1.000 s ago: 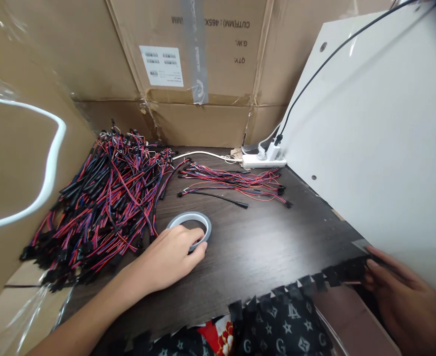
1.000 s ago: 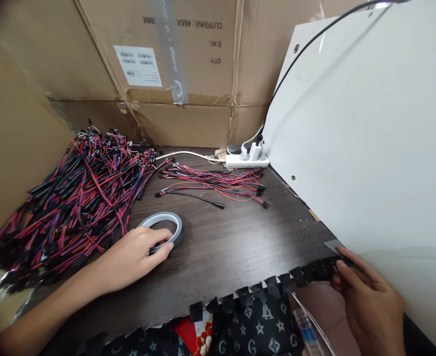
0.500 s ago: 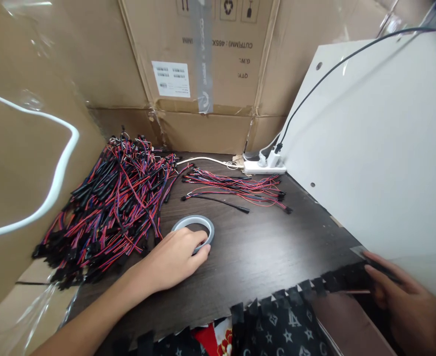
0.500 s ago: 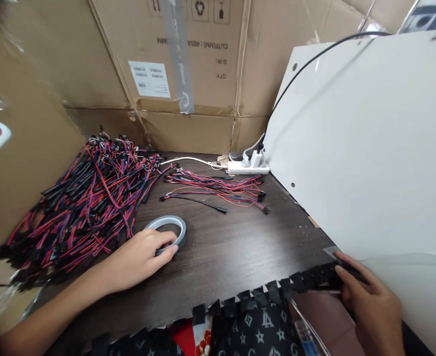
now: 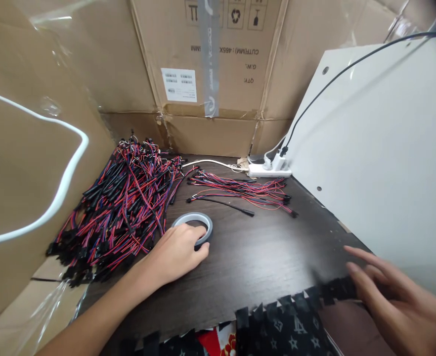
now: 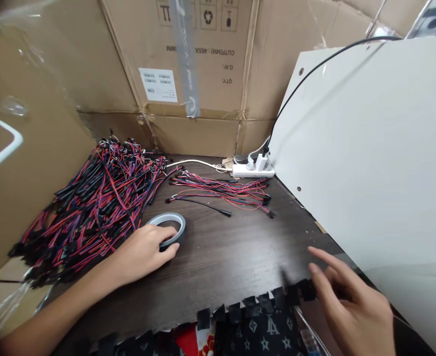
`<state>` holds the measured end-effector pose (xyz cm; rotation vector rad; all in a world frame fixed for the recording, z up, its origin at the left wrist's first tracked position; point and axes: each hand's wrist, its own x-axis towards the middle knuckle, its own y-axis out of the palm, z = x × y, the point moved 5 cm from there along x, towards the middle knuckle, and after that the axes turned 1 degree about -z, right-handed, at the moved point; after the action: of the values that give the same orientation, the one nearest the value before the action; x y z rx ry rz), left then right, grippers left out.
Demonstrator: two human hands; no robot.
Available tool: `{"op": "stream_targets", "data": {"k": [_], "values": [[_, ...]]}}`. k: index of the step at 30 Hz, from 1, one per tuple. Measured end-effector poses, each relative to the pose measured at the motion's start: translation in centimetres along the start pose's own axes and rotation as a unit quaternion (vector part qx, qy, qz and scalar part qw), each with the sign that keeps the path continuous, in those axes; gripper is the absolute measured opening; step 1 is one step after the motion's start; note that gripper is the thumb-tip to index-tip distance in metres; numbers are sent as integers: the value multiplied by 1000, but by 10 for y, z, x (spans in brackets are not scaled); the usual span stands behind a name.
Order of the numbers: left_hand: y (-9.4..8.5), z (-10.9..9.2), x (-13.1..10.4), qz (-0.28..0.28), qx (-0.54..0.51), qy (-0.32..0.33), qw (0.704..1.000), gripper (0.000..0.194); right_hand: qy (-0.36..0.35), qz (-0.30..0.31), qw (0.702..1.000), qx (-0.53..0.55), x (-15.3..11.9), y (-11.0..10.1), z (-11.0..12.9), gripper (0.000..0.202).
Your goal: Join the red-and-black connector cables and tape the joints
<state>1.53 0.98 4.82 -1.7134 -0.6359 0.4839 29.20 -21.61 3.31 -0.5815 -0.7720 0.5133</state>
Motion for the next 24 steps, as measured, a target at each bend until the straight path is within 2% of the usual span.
{"op": "stream_targets", "data": {"k": [4,9,13,17,20,24], "values": [[-3,4,1,-4,2,-7,1000,20,-138,87,986,43,8,13,34,26],[-12,6,-1,-1,-112,-11,994,14,-223,139,962,80,19,34,65,20],[-13,4,-2,7,-250,-22,968,22,-231,226,937,130,26,57,105,18],[-9,-5,-4,22,-407,-13,913,38,-216,279,913,205,25,80,150,20],[-4,-13,-5,32,-482,-1,876,45,-207,259,911,246,20,95,170,20],[3,-17,-7,20,-528,-6,849,47,-174,214,931,240,15,109,174,19]]}}
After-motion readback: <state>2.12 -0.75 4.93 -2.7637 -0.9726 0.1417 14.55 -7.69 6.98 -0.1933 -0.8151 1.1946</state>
